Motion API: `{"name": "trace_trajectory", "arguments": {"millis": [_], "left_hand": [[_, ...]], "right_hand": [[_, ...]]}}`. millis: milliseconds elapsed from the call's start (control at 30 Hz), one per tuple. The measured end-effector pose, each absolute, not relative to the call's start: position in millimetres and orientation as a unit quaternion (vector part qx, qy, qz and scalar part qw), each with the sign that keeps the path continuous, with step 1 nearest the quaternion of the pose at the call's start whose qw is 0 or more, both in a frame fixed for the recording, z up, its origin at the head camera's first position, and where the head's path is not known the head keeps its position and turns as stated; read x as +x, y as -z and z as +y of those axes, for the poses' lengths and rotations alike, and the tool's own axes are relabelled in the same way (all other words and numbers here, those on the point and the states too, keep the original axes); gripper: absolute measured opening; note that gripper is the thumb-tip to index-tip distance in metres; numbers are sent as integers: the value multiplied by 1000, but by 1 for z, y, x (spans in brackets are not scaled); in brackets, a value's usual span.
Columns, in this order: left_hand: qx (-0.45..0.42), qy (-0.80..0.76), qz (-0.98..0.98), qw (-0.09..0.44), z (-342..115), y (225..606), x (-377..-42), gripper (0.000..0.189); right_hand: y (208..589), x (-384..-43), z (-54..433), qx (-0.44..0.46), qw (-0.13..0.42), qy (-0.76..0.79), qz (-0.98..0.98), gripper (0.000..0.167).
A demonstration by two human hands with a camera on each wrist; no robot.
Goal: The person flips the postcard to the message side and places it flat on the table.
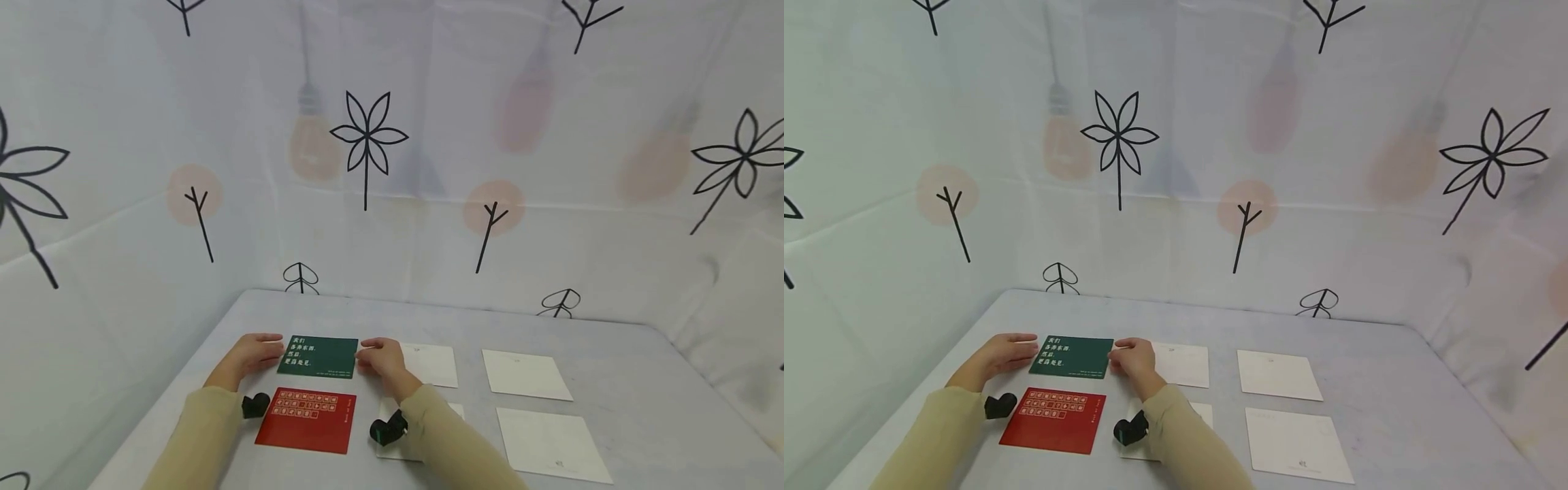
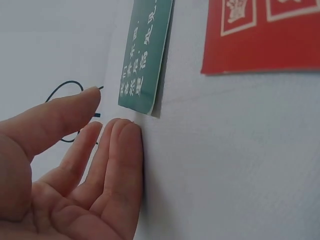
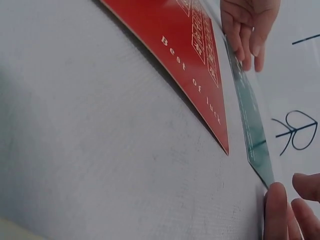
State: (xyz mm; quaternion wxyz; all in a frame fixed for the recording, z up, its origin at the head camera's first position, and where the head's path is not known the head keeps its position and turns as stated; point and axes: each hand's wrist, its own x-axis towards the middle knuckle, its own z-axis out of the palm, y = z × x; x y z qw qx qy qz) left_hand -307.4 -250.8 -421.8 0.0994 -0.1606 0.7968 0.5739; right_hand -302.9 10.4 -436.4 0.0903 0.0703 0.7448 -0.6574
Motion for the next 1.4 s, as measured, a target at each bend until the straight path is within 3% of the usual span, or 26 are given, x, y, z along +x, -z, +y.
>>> {"name": "trace_trajectory", "arguments": {"millis": [467,1400], "left_hand": [[-167,-572,797,100,-248,425,-305,45],[-145,-551,815,105,-248,427,-300,39]], "right_hand": [[439,-304,8,79,110,668,732,28],[434,-297,5,80,93,659,742,16]]}}
